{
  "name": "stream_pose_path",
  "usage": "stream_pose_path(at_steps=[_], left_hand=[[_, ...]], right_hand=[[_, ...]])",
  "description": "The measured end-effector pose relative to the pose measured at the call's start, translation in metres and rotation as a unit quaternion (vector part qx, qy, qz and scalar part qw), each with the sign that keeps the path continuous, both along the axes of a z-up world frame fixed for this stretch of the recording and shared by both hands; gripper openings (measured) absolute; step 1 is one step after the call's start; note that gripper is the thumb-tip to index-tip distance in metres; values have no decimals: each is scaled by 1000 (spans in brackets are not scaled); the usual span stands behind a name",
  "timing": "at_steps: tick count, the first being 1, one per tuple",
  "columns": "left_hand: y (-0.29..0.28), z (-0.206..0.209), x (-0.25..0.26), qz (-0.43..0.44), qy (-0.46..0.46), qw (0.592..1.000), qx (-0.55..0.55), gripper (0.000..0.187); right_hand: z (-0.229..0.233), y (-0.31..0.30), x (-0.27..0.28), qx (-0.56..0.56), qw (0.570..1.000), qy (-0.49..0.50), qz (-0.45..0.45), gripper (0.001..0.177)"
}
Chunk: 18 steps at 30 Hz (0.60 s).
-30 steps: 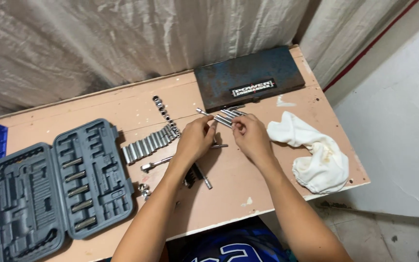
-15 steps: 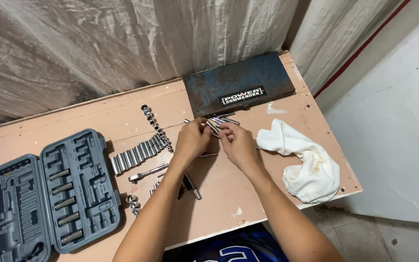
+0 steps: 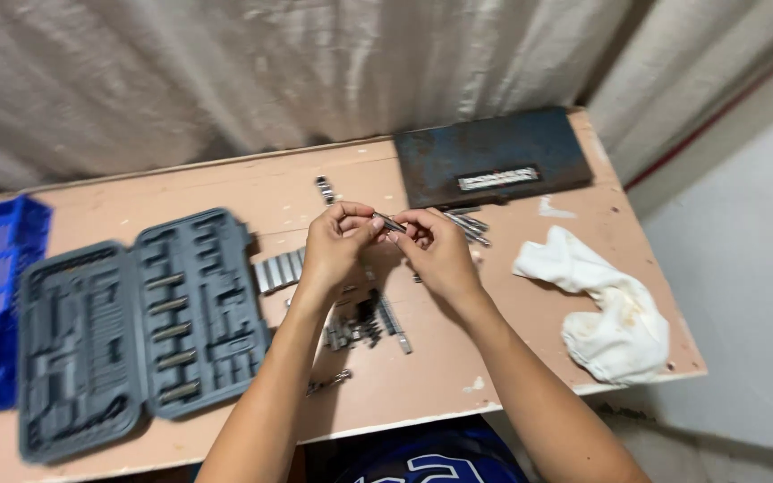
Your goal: Sorting and organizing socket wrench heads and extensions on a table and into a plastic case.
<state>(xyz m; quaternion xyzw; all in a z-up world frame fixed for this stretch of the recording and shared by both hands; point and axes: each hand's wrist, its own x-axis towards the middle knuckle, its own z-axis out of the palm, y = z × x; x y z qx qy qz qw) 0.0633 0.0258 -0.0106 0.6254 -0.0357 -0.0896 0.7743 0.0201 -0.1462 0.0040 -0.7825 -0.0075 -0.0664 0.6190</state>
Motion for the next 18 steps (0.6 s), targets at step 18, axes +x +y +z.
stream_pose_path(at_steps=[18], left_hand=[[262,-17,-74,244,-215,804,497,40]], right_hand=[[-24,260,48,-181,944,-170,218,17]])
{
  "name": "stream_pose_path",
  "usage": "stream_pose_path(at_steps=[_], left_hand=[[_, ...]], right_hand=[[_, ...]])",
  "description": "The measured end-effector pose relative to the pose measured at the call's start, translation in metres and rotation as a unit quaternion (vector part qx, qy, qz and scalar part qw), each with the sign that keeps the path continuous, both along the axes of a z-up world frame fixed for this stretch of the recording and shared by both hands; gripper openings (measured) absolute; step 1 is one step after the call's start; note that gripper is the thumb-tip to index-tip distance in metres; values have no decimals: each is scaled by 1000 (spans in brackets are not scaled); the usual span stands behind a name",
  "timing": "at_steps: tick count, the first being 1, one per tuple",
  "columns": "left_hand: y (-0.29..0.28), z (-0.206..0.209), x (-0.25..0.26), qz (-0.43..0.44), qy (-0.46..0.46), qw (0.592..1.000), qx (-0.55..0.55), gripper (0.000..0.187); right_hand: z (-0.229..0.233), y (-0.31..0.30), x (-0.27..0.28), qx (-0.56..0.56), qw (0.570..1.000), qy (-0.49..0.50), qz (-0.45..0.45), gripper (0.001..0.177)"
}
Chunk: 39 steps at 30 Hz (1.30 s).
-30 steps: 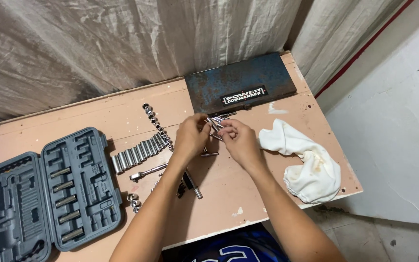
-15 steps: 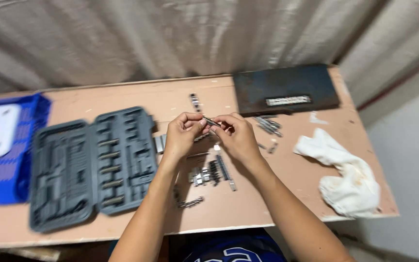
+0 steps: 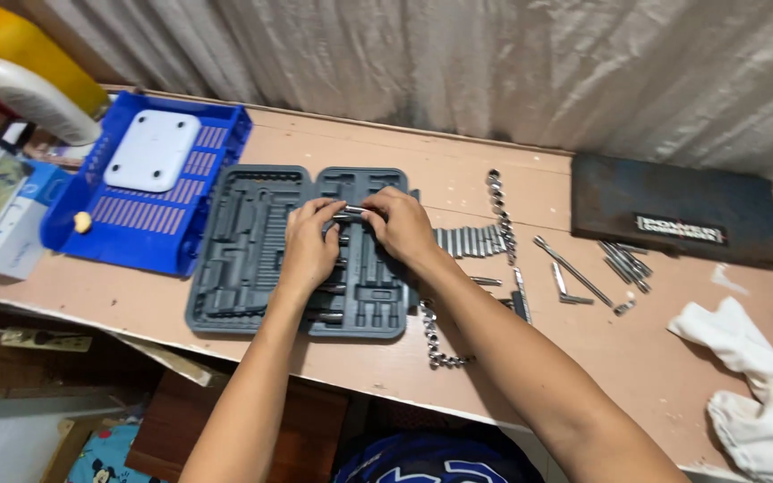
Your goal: Sorting and organizing socket wrench heads and extensions on a table and into a plastic case.
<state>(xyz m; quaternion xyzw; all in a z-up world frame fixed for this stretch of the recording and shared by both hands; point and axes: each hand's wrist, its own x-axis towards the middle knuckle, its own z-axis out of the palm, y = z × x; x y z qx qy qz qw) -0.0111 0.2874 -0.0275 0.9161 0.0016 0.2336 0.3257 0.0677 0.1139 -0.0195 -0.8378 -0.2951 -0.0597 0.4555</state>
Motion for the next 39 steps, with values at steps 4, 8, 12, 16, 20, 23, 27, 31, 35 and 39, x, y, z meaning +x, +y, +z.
stream_pose_path(at_steps=[4,8,12,16,20,23,27,31,35,39], left_hand=[[16,-13,8,27,34,998,43,42],[24,-19,23,38,28,997,65,42],[22,-16,19,33,8,998,59,39],[26,-9,19,17,-31,999,31,47],[29,-19,26,10,-53,996,67,34],[25,-22,29,23,-48,994,92,34],[25,-20,32,37,-26,992,117,28],[25,-20,33,35,-21,991,128,27],[23,-16,33,39,-26,989,139,29],[24,-11,35,43,-17,989,137,39]], right_hand=[[-16,30,13,-46,999,-12,-17,17],[-21,45,21,3,998,-47,-43,15],[-12,52,13,-32,998,-25,-52,15],[-16,56,17,-60,996,-49,-51,19],[-15,60,21,-72,994,-59,-64,16],[-15,60,20,-88,993,-54,-64,13],[-22,65,25,-116,989,-73,-63,13],[-23,64,25,-107,991,-53,-66,11],[-18,56,29,-50,998,-16,-39,25],[-14,38,35,-43,995,80,31,42]])
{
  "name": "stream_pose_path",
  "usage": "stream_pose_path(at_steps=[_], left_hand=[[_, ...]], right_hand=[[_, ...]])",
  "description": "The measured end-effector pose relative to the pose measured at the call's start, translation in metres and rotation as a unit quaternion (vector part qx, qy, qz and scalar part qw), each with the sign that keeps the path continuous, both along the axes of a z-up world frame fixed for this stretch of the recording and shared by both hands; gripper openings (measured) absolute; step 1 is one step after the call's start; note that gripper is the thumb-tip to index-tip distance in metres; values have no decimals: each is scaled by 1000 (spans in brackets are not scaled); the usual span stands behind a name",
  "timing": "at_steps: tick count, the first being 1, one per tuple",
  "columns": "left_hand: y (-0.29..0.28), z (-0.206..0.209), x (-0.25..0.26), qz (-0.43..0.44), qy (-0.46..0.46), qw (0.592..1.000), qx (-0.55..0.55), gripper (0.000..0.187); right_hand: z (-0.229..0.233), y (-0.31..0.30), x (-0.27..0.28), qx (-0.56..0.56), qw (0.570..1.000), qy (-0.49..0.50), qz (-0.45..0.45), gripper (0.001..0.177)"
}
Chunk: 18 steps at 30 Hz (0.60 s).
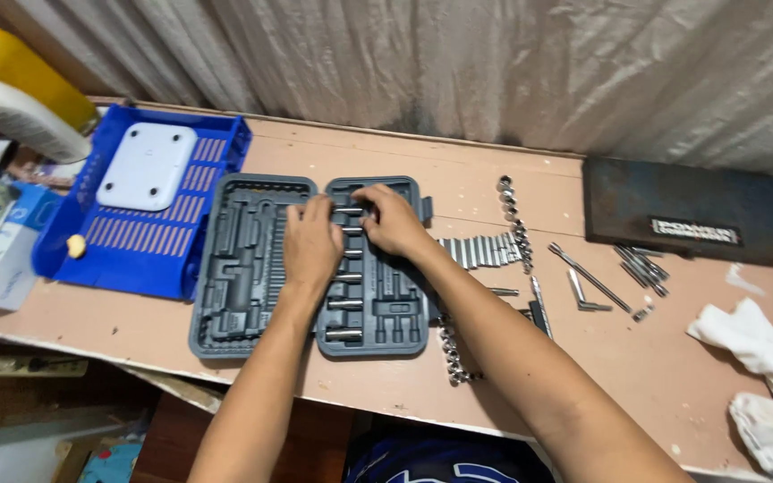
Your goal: Sorting and organizing socket wrench heads and extensions on a table and into a plastic case.
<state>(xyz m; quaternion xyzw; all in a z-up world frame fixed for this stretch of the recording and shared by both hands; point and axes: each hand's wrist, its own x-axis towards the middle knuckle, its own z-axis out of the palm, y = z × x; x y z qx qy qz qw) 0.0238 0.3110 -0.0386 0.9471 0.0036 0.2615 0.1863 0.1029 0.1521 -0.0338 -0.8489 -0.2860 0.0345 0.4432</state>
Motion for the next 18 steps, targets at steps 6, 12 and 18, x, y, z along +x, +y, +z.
stream_pose_path(at_steps=[6,12,18], left_hand=[[-1,1,2,-4,-7,1000,9,40],[-1,-2,-3,-11,-20,1000,7,36],[-29,5,3,35,-65,995,73,31]], right_hand=[[-25,-37,-10,106,993,36,44,37],[25,-97,-48,82,996,39,-18,32],[30,-169,-58,135,985,26,-104,27]])
